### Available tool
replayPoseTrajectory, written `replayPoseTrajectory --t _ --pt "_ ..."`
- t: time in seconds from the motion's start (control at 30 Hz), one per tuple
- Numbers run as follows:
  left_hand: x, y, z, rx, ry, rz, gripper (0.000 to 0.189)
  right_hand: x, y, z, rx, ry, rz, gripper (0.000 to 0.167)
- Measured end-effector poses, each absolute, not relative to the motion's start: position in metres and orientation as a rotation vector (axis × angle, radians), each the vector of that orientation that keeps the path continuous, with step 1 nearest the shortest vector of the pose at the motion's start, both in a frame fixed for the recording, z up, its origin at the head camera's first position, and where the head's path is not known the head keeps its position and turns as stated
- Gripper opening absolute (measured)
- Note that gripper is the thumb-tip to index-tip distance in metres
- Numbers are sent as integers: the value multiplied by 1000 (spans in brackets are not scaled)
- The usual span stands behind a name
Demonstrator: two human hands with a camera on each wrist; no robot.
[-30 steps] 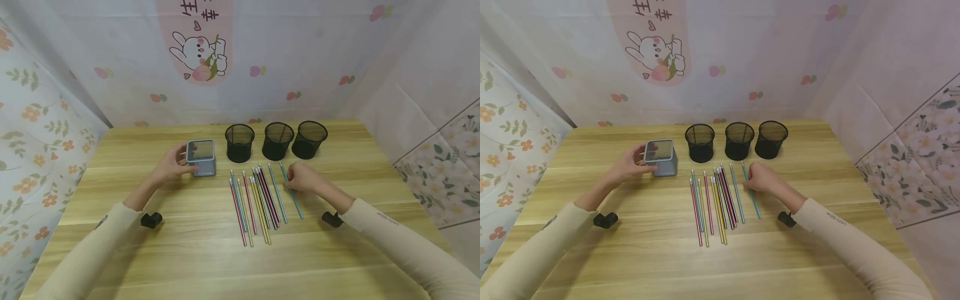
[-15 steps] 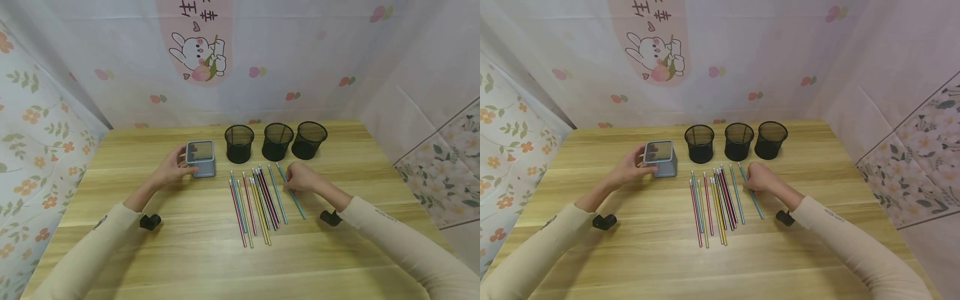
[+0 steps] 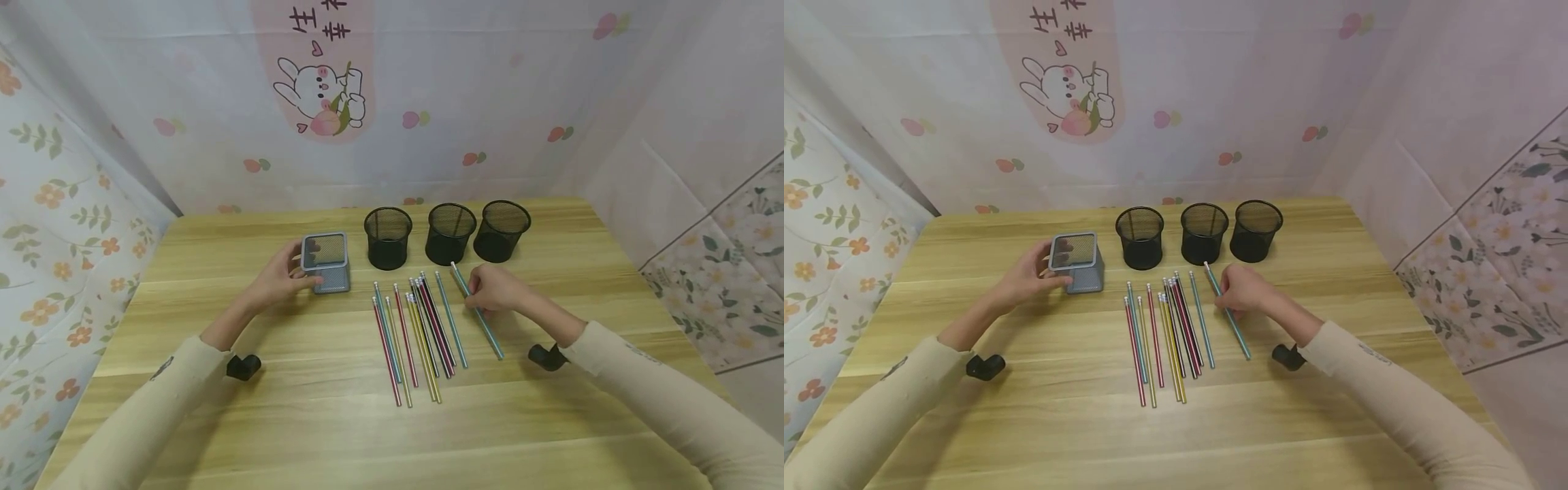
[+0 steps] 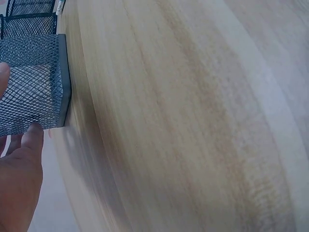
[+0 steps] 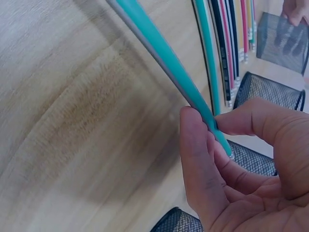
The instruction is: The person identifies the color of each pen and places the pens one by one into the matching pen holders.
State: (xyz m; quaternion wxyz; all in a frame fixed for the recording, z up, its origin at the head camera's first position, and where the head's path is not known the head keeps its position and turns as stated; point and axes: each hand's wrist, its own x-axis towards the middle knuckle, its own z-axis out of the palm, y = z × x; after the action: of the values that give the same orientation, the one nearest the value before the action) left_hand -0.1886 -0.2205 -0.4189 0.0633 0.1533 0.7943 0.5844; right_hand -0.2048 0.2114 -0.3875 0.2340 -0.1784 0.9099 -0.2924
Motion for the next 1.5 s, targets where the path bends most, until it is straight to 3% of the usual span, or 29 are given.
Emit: replayPoseTrajectory --t 0.6,1.5 --pt "-189 -222 -421 507 2409 1763 74 -201 225 -361 -571 2534 -1020 7" --pt "-189 -223 -422 513 2432 1730 72 -211 245 -322 -612 2588 -1234 11"
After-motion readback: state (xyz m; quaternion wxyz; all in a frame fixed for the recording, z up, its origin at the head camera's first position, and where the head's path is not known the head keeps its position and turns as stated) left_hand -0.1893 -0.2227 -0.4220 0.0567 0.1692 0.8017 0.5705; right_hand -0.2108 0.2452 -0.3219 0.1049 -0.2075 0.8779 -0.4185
